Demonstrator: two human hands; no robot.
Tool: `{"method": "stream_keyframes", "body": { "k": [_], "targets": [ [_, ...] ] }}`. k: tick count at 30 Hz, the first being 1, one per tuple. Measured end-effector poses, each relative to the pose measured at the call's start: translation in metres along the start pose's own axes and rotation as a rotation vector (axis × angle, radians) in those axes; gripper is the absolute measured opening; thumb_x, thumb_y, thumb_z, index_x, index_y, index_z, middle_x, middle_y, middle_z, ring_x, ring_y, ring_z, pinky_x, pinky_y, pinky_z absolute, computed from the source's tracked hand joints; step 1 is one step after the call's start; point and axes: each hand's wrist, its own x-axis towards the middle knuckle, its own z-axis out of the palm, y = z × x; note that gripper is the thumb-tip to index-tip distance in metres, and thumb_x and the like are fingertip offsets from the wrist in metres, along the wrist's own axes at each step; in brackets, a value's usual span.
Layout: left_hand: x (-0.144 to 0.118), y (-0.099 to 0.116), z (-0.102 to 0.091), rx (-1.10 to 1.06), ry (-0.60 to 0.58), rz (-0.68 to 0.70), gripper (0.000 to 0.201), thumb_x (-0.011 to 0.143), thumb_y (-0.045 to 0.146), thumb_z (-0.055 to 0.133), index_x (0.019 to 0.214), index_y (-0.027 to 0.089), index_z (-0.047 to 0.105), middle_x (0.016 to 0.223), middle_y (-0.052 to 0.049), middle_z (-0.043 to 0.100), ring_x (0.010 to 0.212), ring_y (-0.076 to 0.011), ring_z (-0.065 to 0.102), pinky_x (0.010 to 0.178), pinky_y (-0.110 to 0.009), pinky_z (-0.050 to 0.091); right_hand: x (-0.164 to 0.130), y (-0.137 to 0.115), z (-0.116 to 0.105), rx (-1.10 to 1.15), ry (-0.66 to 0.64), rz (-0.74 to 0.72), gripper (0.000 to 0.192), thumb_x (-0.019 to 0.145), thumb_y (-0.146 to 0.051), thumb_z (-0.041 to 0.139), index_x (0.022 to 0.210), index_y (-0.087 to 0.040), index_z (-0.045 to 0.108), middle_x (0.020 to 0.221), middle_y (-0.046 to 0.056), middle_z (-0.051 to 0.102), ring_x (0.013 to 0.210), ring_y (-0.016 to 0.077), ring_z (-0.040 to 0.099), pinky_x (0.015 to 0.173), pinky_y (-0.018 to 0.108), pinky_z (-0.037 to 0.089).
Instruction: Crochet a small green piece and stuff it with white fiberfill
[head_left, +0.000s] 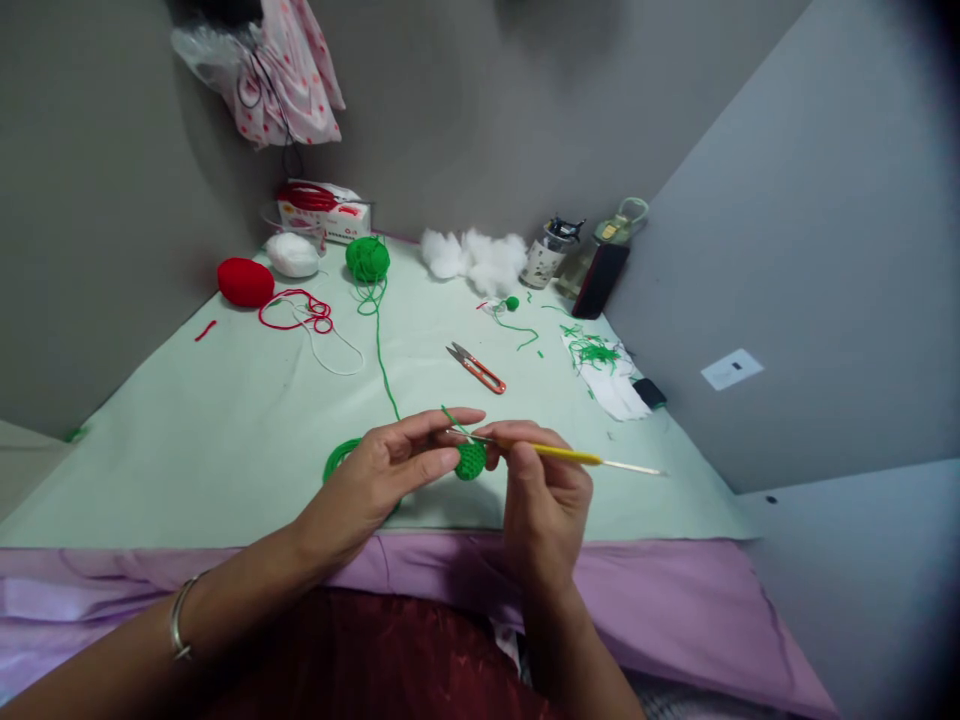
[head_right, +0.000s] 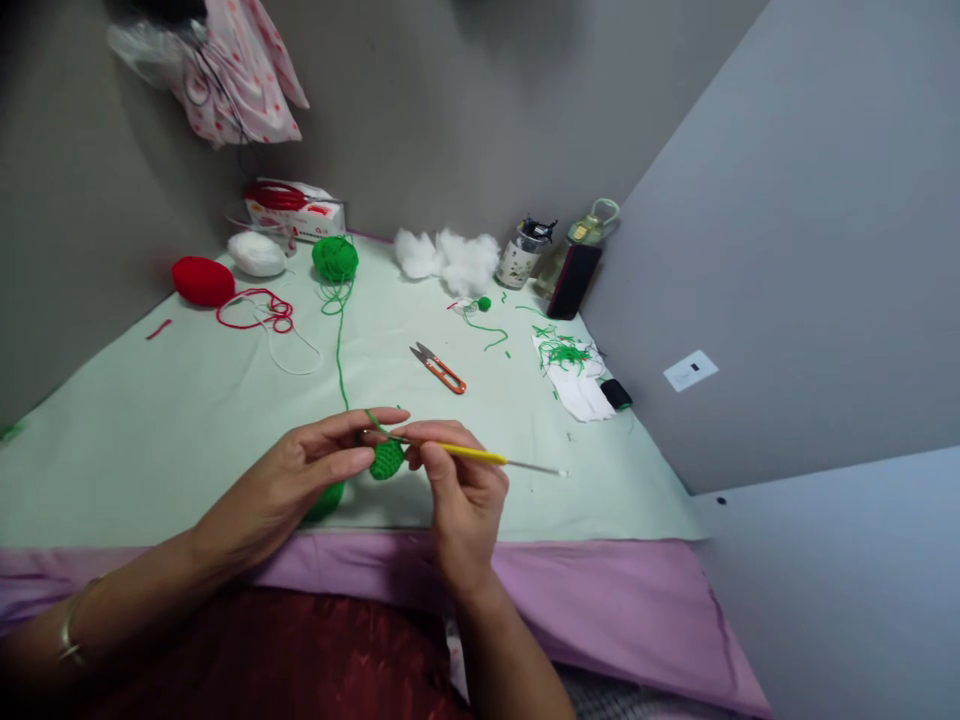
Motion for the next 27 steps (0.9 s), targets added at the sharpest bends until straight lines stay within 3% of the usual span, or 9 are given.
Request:
{"method": "stream_keyframes", "body": {
  "k": [6,11,15,20,22,24,27],
  "targets": [
    [0.0,0.0,-0.008,0.054,0.026,0.023,0.032,0.089,0.034,0.08,0.12,0.034,0.081,0.095,-0.001,0.062,0.092,-0.017,0.055,0.086,-0.028,0.042,0.005,-0.001,-0.004,0.217,-0.011,0.142,0.019,0.103,-0.032,0.061,0.096,-0.02,0.075,0.085,0.005,0.079,0.068,0.0141,0.07,0.063,0.028,0.059],
    [-0.001,-0.001,-0.01,0.075,0.056,0.038,0.031,0.089,0.032,0.08,0.119,0.035,0.082,0.097,-0.001,0.063,0.091,-0.0173,0.055,0.081,-0.028,0.041,0.005,-0.006,-0.005,0.135,-0.042,0.119,0.021,0.106,-0.032,0.055,0.098,-0.019,0.07,0.089,0.007,0.081,0.068,0.0163,0.074,0.064,0.032,0.062],
    [-0.002,0.002,-0.009,0.154,0.09,0.072,0.032,0.089,0.031,0.079,0.12,0.031,0.082,0.094,-0.002,0.064,0.092,-0.0198,0.057,0.087,-0.031,0.042,-0.002,-0.012,-0.008,-0.095,-0.073,-0.034,0.021,0.107,-0.023,0.051,0.105,-0.022,0.072,0.095,0.004,0.081,0.073,0.0157,0.075,0.068,0.032,0.063],
    [-0.002,0.002,0.0,0.247,0.182,0.136,0.037,0.084,0.031,0.084,0.121,0.032,0.081,0.09,-0.001,0.067,0.091,-0.0192,0.056,0.092,-0.032,0.043,-0.01,-0.008,-0.009,-0.482,-0.175,-0.436,0.033,0.103,-0.012,0.052,0.128,-0.026,0.069,0.107,0.007,0.079,0.094,0.0208,0.076,0.078,0.037,0.066],
    [-0.001,-0.001,0.003,0.105,0.174,0.11,0.046,0.082,0.029,0.086,0.127,0.031,0.078,0.089,0.0,0.066,0.088,-0.017,0.056,0.088,-0.029,0.045,-0.012,-0.003,-0.008,-0.621,-0.184,-0.557,0.039,0.1,-0.01,0.058,0.133,-0.028,0.068,0.113,0.009,0.078,0.102,0.0229,0.076,0.081,0.038,0.066],
    [0.0,-0.003,0.004,-0.106,0.104,-0.005,0.052,0.081,0.03,0.087,0.132,0.027,0.075,0.079,0.002,0.061,0.074,-0.0125,0.051,0.073,-0.024,0.043,-0.013,0.002,-0.008,-0.698,-0.175,-0.629,0.044,0.097,-0.009,0.063,0.134,-0.031,0.069,0.116,0.009,0.076,0.106,0.0239,0.074,0.082,0.037,0.066],
    [0.002,-0.002,0.001,-0.312,0.027,-0.172,0.048,0.081,0.027,0.087,0.127,0.02,0.077,0.066,0.006,0.049,0.057,-0.0074,0.033,0.06,-0.021,0.036,-0.012,0.002,-0.008,-0.514,-0.098,-0.519,0.036,0.099,-0.011,0.061,0.127,-0.03,0.073,0.108,0.007,0.076,0.097,0.0216,0.073,0.078,0.036,0.064]
  ]
}}
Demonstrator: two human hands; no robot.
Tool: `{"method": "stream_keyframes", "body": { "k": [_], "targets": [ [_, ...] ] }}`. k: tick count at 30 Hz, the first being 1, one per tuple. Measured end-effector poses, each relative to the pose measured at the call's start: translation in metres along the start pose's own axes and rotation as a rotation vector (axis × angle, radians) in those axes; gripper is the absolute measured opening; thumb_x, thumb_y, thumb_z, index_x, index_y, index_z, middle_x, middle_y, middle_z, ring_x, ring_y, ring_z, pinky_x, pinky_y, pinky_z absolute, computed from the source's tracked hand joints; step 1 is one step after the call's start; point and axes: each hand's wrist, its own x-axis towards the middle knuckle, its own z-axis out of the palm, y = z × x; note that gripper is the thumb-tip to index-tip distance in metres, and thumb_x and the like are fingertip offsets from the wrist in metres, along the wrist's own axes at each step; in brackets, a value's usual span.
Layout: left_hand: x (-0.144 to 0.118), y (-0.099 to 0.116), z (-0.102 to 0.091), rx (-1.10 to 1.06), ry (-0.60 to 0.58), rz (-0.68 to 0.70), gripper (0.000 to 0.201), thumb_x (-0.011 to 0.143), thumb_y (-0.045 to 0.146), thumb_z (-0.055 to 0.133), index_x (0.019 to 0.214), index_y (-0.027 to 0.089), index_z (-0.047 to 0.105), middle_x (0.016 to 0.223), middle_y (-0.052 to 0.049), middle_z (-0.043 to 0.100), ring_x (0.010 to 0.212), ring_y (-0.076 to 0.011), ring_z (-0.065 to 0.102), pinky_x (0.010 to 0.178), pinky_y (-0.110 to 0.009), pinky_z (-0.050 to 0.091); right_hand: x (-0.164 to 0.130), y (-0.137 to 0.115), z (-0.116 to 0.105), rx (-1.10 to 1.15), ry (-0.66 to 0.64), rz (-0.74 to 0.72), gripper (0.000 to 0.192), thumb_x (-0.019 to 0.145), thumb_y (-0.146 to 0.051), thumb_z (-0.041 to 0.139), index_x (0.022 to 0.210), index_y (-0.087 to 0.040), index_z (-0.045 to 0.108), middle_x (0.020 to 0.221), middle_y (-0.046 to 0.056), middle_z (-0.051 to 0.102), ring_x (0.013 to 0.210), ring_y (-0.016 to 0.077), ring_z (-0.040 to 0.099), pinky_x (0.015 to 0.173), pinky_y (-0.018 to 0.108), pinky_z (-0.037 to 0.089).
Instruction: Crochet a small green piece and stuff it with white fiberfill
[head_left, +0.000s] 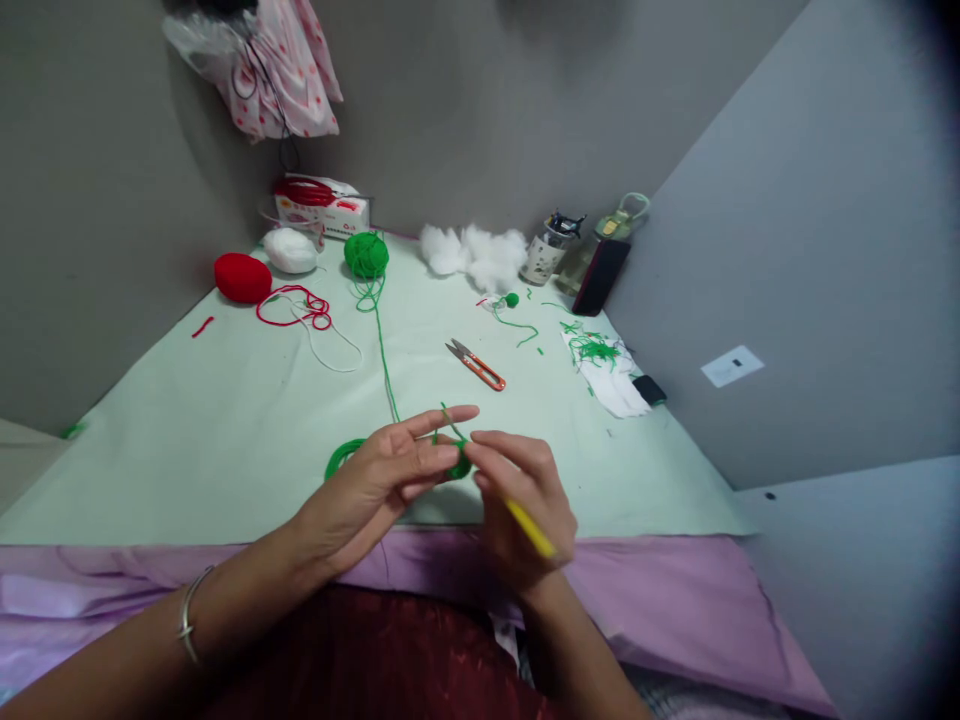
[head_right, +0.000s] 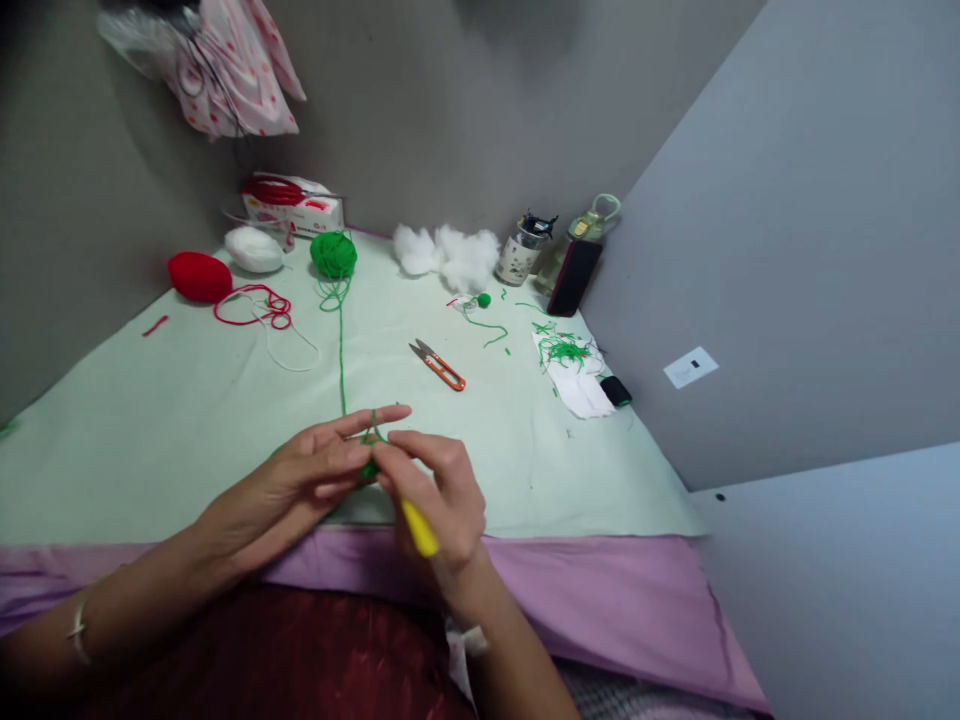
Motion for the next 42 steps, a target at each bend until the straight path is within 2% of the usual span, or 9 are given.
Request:
{"method": "stream_keyframes", "body": {
  "k": [6,13,17,20,23,28,32,37,42],
  "targets": [
    [-0.001,0.005,0.0,0.074,-0.009,0.095,0.046,0.082,0.022,0.085,0.128,0.025,0.078,0.086,0.0,0.064,0.079,-0.0122,0.053,0.078,-0.023,0.044,0.013,-0.001,0.001,0.52,0.113,0.425,0.02,0.104,-0.023,0.057,0.101,-0.025,0.077,0.087,0.003,0.074,0.072,0.0159,0.066,0.064,0.033,0.056],
    [-0.001,-0.004,0.002,0.175,0.042,0.228,0.042,0.084,0.026,0.086,0.124,0.03,0.079,0.089,0.001,0.067,0.089,-0.0134,0.059,0.088,-0.025,0.046,0.005,-0.003,0.007,0.159,0.002,0.161,0.032,0.099,-0.009,0.062,0.12,-0.028,0.076,0.104,0.005,0.078,0.093,0.0194,0.073,0.076,0.035,0.062],
    [0.003,-0.002,0.0,0.003,-0.005,0.049,0.047,0.08,0.029,0.089,0.125,0.024,0.079,0.092,-0.002,0.071,0.089,-0.0135,0.061,0.089,-0.024,0.048,-0.001,-0.001,0.006,-0.072,0.009,-0.052,0.043,0.095,-0.006,0.067,0.131,-0.029,0.072,0.116,0.008,0.078,0.102,0.0223,0.072,0.081,0.038,0.063],
    [0.005,0.003,-0.001,-0.097,-0.008,-0.038,0.038,0.078,0.025,0.088,0.115,0.018,0.083,0.087,-0.001,0.068,0.079,-0.0102,0.058,0.089,-0.024,0.05,0.005,0.001,0.003,0.14,0.077,0.115,0.033,0.099,-0.009,0.061,0.121,-0.029,0.076,0.101,0.005,0.079,0.09,0.0196,0.072,0.074,0.036,0.06],
    [0.005,0.005,-0.001,-0.067,0.017,0.042,0.037,0.08,0.02,0.086,0.116,0.02,0.083,0.081,0.002,0.065,0.074,-0.0082,0.055,0.086,-0.022,0.049,0.012,0.001,0.001,0.424,0.137,0.353,0.023,0.102,-0.017,0.059,0.106,-0.029,0.078,0.086,0.001,0.075,0.075,0.0163,0.066,0.066,0.032,0.055],
    [0.001,-0.002,0.0,0.161,-0.052,0.156,0.038,0.085,0.022,0.083,0.122,0.03,0.081,0.097,-0.001,0.074,0.094,-0.0137,0.062,0.088,-0.023,0.047,0.012,0.001,0.005,0.52,0.048,0.469,0.017,0.101,-0.023,0.064,0.103,-0.027,0.08,0.093,0.003,0.078,0.086,0.0165,0.069,0.076,0.031,0.057],
    [0.001,-0.003,-0.004,0.266,-0.042,0.219,0.032,0.09,0.024,0.079,0.121,0.033,0.081,0.092,0.001,0.07,0.091,-0.013,0.06,0.087,-0.024,0.045,0.01,0.004,0.006,0.679,0.102,0.607,0.017,0.103,-0.026,0.063,0.102,-0.026,0.079,0.095,0.002,0.08,0.075,0.0122,0.068,0.071,0.027,0.056],
    [0.002,-0.001,-0.007,0.317,-0.001,0.246,0.034,0.088,0.023,0.08,0.12,0.034,0.081,0.092,0.001,0.063,0.09,-0.0133,0.056,0.082,-0.025,0.044,0.015,0.006,0.003,0.781,0.093,0.659,0.019,0.104,-0.03,0.06,0.098,-0.023,0.077,0.09,0.002,0.08,0.072,0.0119,0.071,0.068,0.026,0.058],
    [-0.002,0.003,-0.006,0.451,0.046,0.285,0.03,0.091,0.028,0.078,0.119,0.035,0.081,0.093,0.001,0.065,0.092,-0.0141,0.057,0.086,-0.027,0.043,0.016,-0.001,-0.004,0.616,0.051,0.56,0.021,0.107,-0.025,0.054,0.103,-0.025,0.075,0.095,0.001,0.08,0.076,0.0124,0.073,0.072,0.028,0.061]
  ]
}}
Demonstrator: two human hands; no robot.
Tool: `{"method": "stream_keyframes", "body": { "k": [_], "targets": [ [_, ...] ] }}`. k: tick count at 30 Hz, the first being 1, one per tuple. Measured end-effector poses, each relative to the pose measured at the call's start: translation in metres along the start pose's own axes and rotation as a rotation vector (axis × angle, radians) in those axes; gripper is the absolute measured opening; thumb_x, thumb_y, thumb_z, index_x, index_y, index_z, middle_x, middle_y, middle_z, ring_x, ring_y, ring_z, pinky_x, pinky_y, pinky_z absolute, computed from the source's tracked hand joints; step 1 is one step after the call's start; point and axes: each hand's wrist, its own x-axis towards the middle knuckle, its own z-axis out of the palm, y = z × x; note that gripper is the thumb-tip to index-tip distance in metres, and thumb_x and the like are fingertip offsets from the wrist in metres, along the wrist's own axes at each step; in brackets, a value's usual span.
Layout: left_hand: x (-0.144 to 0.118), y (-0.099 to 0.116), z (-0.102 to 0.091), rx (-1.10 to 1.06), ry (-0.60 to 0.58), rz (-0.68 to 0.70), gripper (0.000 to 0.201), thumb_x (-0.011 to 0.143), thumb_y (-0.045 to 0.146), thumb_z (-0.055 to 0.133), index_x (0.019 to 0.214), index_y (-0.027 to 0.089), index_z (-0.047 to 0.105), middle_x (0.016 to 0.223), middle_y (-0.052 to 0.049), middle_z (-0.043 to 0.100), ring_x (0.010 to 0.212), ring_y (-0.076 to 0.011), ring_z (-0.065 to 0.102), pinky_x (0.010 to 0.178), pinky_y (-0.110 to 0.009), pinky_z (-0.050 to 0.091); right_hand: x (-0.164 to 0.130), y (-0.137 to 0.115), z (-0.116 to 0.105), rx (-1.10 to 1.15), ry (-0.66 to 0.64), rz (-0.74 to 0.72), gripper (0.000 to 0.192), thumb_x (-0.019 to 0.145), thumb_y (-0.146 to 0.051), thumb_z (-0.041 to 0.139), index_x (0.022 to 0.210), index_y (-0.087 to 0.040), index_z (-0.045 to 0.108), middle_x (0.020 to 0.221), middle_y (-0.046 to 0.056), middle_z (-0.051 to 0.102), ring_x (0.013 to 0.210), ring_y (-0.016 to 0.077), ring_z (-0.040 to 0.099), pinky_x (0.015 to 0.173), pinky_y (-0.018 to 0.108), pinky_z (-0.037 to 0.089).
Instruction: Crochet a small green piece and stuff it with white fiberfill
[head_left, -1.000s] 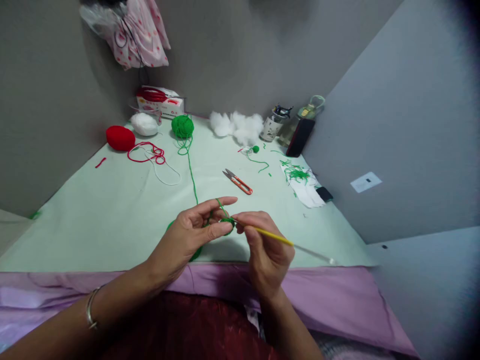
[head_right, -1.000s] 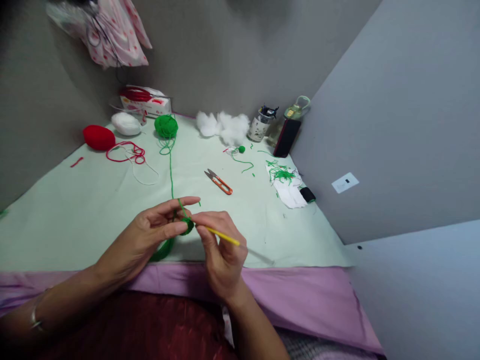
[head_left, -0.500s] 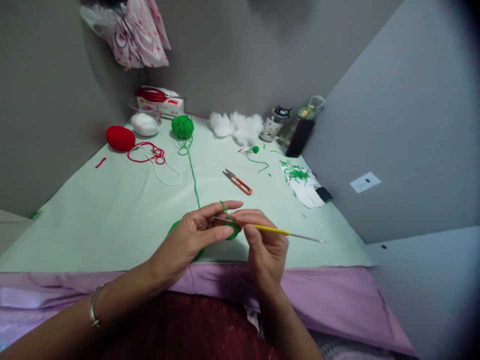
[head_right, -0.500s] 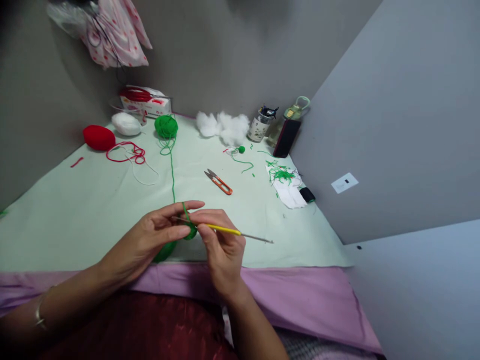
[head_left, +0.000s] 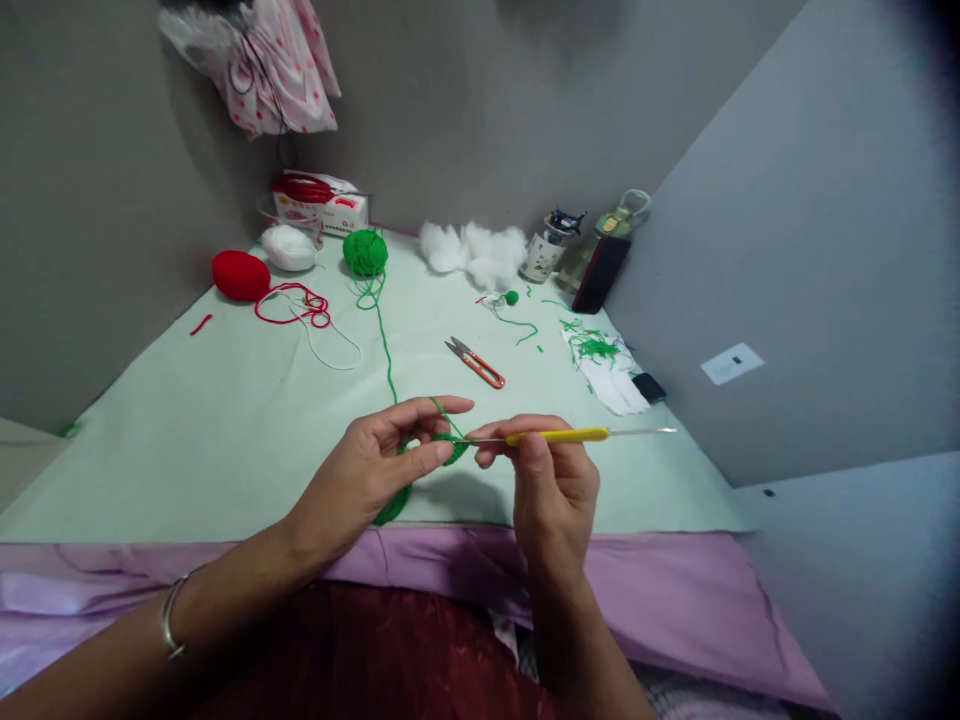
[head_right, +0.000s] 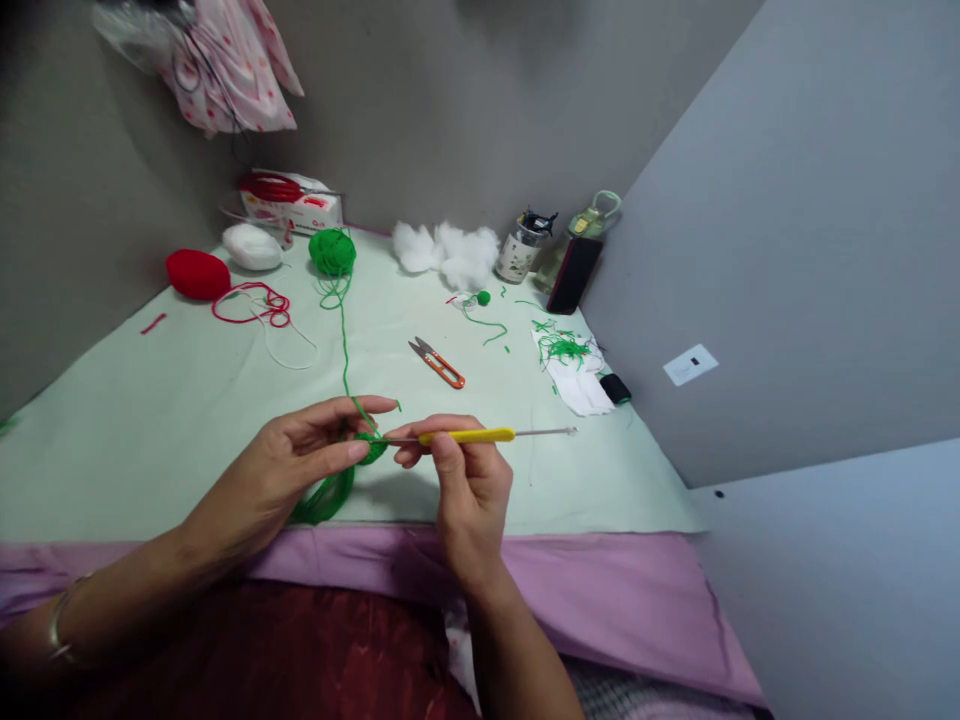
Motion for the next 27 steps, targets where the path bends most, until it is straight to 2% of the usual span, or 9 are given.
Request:
{"method": "stream_keyframes", "body": {
  "k": [3,6,11,16,22,27],
  "targets": [
    [-0.0013,0.0017,0.0003,0.081,0.051,0.031,0.029,0.091,0.027,0.078,0.119,0.034,0.081,0.089,0.001,0.064,0.088,-0.0147,0.057,0.086,-0.03,0.043,-0.0063,-0.0061,0.0,-0.226,-0.035,-0.147,0.024,0.106,-0.017,0.054,0.111,-0.026,0.075,0.099,0.0,0.079,0.08,0.0118,0.074,0.076,0.028,0.061],
    [-0.0016,0.0023,-0.0004,0.124,0.067,0.066,0.03,0.089,0.026,0.079,0.118,0.033,0.081,0.089,0.001,0.065,0.087,-0.0155,0.057,0.085,-0.031,0.043,-0.0103,-0.009,0.0008,-0.31,-0.052,-0.258,0.029,0.104,-0.013,0.053,0.118,-0.027,0.074,0.103,0.0,0.079,0.083,0.0117,0.074,0.077,0.027,0.061],
    [-0.0006,0.0038,-0.0041,0.163,0.032,0.066,0.031,0.089,0.029,0.08,0.119,0.037,0.081,0.091,0.001,0.067,0.09,-0.016,0.058,0.086,-0.031,0.042,-0.0075,-0.0054,0.0029,-0.185,0.018,-0.161,0.025,0.106,-0.016,0.052,0.108,-0.026,0.075,0.097,0.0,0.079,0.077,0.0117,0.074,0.074,0.029,0.062],
    [-0.0013,0.0055,-0.0048,0.172,0.033,0.054,0.031,0.088,0.03,0.081,0.118,0.036,0.082,0.092,0.0,0.069,0.088,-0.0164,0.058,0.086,-0.032,0.043,-0.0046,-0.0023,0.0042,-0.071,0.034,-0.092,0.021,0.106,-0.02,0.053,0.105,-0.024,0.074,0.095,0.002,0.08,0.075,0.0134,0.075,0.072,0.031,0.063],
    [-0.0032,0.0076,-0.0025,0.2,0.068,0.098,0.03,0.087,0.029,0.083,0.116,0.035,0.083,0.091,0.0,0.07,0.088,-0.0175,0.059,0.09,-0.034,0.043,-0.0087,-0.0064,0.0029,-0.253,0.025,-0.181,0.024,0.105,-0.017,0.053,0.109,-0.027,0.076,0.096,0.002,0.079,0.076,0.0147,0.074,0.071,0.032,0.062],
    [-0.006,0.0075,0.0042,0.277,0.147,0.205,0.028,0.087,0.025,0.08,0.114,0.034,0.083,0.093,-0.001,0.07,0.09,-0.0204,0.06,0.09,-0.036,0.045,-0.0101,-0.002,-0.0005,-0.309,-0.025,-0.269,0.029,0.103,-0.011,0.054,0.117,-0.029,0.072,0.1,0.002,0.079,0.079,0.0151,0.074,0.072,0.033,0.063]
  ]
}}
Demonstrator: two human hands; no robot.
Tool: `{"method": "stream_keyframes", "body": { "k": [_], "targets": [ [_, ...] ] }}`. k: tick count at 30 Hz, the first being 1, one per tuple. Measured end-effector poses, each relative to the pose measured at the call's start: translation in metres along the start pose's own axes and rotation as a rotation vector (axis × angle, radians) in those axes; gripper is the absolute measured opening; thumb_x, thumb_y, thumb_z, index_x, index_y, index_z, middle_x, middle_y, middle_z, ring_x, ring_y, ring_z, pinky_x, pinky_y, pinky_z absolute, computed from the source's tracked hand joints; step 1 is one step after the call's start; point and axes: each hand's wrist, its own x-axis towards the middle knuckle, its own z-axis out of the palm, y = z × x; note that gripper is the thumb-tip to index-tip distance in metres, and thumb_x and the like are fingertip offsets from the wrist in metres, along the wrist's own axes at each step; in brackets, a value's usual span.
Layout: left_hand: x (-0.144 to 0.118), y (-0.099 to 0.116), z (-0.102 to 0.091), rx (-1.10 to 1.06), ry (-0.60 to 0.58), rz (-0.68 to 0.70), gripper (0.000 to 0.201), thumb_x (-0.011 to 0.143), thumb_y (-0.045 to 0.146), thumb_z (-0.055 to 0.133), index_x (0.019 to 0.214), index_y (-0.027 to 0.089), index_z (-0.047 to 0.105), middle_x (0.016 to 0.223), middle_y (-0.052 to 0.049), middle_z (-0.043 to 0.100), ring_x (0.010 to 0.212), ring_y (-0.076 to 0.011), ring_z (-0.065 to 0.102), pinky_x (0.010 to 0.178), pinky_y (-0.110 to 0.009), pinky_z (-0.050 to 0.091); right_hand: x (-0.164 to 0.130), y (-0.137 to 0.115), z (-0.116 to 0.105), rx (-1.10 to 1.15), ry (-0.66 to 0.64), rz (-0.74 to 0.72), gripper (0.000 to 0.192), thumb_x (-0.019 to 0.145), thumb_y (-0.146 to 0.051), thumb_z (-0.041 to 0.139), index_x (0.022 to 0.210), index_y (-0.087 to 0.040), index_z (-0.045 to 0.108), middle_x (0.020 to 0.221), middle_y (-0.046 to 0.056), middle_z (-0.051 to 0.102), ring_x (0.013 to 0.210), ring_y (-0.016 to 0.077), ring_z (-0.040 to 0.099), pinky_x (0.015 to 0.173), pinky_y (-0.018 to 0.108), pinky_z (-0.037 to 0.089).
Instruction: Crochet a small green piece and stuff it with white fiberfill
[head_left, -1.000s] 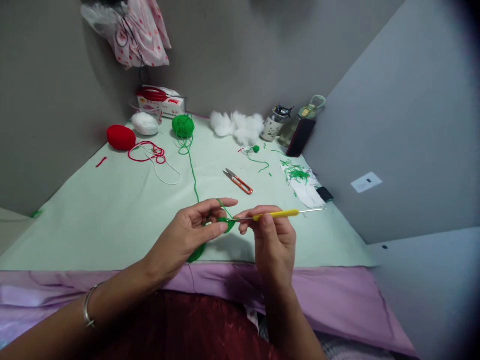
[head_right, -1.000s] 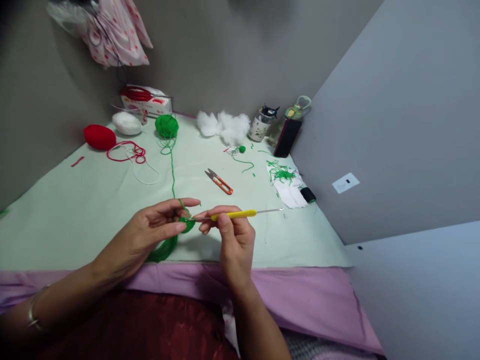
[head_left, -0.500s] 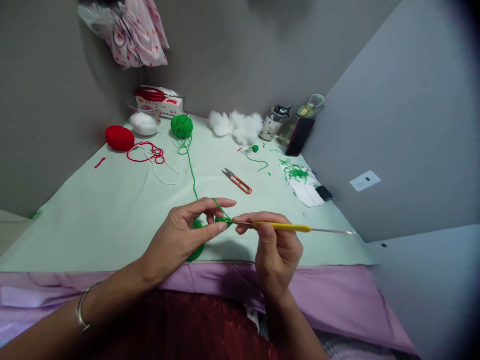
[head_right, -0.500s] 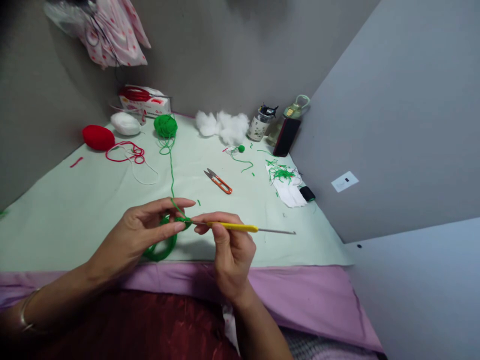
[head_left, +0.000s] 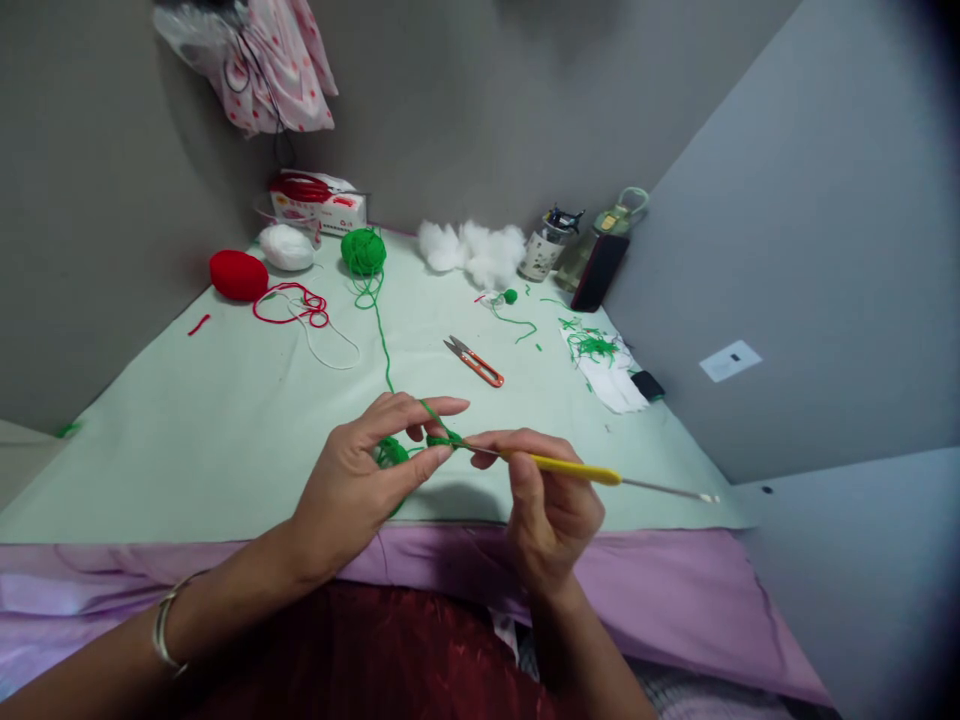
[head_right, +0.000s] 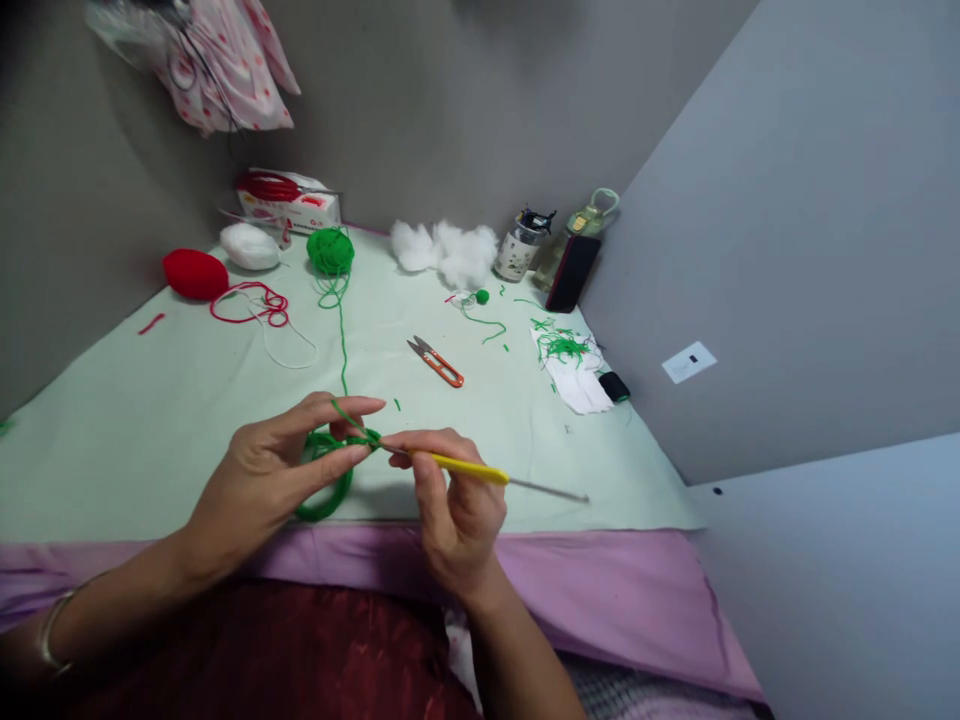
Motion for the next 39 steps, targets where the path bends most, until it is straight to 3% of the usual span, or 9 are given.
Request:
{"method": "stream_keyframes", "body": {
  "k": [4,7,13,16,19,24,29,35,39],
  "targets": [
    [-0.003,-0.002,0.007,0.017,0.085,0.045,0.029,0.087,0.022,0.08,0.113,0.034,0.083,0.095,-0.002,0.07,0.089,-0.0206,0.057,0.092,-0.036,0.045,-0.004,0.007,0.0,-0.25,-0.115,-0.26,0.044,0.097,-0.008,0.061,0.136,-0.03,0.065,0.112,0.007,0.08,0.097,0.0211,0.077,0.08,0.037,0.065],
    [-0.002,-0.004,0.009,-0.223,0.023,-0.112,0.04,0.083,0.023,0.084,0.121,0.033,0.081,0.09,0.0,0.067,0.088,-0.0182,0.057,0.089,-0.032,0.046,-0.008,0.011,0.002,-0.416,-0.145,-0.343,0.054,0.094,-0.008,0.068,0.14,-0.035,0.064,0.119,0.007,0.078,0.107,0.0239,0.076,0.086,0.039,0.065],
    [0.009,-0.002,0.004,-0.743,-0.121,-0.523,0.05,0.078,0.022,0.088,0.127,0.02,0.078,0.085,-0.002,0.069,0.085,-0.0145,0.06,0.084,-0.024,0.048,-0.003,0.008,0.005,-0.174,0.031,-0.184,0.032,0.1,-0.014,0.06,0.122,-0.032,0.075,0.103,0.006,0.077,0.09,0.0214,0.073,0.074,0.039,0.062],
    [0.009,-0.001,0.004,-0.7,-0.094,-0.448,0.046,0.079,0.02,0.087,0.124,0.022,0.08,0.088,-0.001,0.069,0.085,-0.0136,0.059,0.084,-0.023,0.047,0.004,0.003,0.007,0.088,0.107,0.01,0.023,0.103,-0.02,0.057,0.107,-0.03,0.078,0.086,0.003,0.074,0.075,0.0186,0.068,0.065,0.036,0.057],
    [0.005,-0.001,0.007,-0.62,-0.16,-0.372,0.043,0.08,0.02,0.086,0.123,0.026,0.08,0.091,-0.001,0.07,0.09,-0.0149,0.06,0.087,-0.025,0.048,0.008,0.002,0.008,0.117,0.061,0.065,0.021,0.103,-0.022,0.059,0.103,-0.029,0.079,0.093,0.004,0.076,0.085,0.0202,0.07,0.072,0.038,0.059],
    [0.003,-0.005,0.011,-0.541,-0.073,-0.296,0.041,0.081,0.021,0.086,0.121,0.027,0.081,0.089,0.0,0.069,0.089,-0.0156,0.061,0.09,-0.029,0.049,-0.002,0.006,0.011,-0.136,-0.014,-0.104,0.034,0.1,-0.012,0.061,0.122,-0.034,0.075,0.104,0.004,0.079,0.093,0.0215,0.074,0.078,0.039,0.063],
    [0.008,-0.007,0.008,-0.773,-0.16,-0.516,0.04,0.079,0.022,0.087,0.118,0.02,0.082,0.093,-0.004,0.074,0.091,-0.0152,0.064,0.09,-0.025,0.05,-0.005,0.01,0.008,-0.334,-0.018,-0.281,0.048,0.095,-0.009,0.068,0.133,-0.036,0.071,0.116,0.007,0.078,0.101,0.0237,0.074,0.081,0.04,0.063],
    [0.01,-0.005,0.006,-0.726,-0.113,-0.468,0.03,0.079,0.018,0.085,0.109,0.021,0.085,0.087,-0.001,0.072,0.082,-0.0124,0.061,0.085,-0.023,0.05,0.009,0.005,0.005,0.241,0.123,0.121,0.02,0.103,-0.024,0.059,0.101,-0.027,0.079,0.086,0.003,0.075,0.069,0.0166,0.065,0.063,0.033,0.055],
    [0.004,-0.005,0.007,-0.508,-0.19,-0.327,0.034,0.086,0.026,0.082,0.119,0.028,0.082,0.1,-0.003,0.077,0.098,-0.0183,0.066,0.093,-0.029,0.048,0.008,0.007,0.01,0.246,0.055,0.193,0.016,0.102,-0.028,0.063,0.1,-0.026,0.079,0.092,0.004,0.077,0.082,0.0186,0.069,0.069,0.033,0.057]
  ]
}}
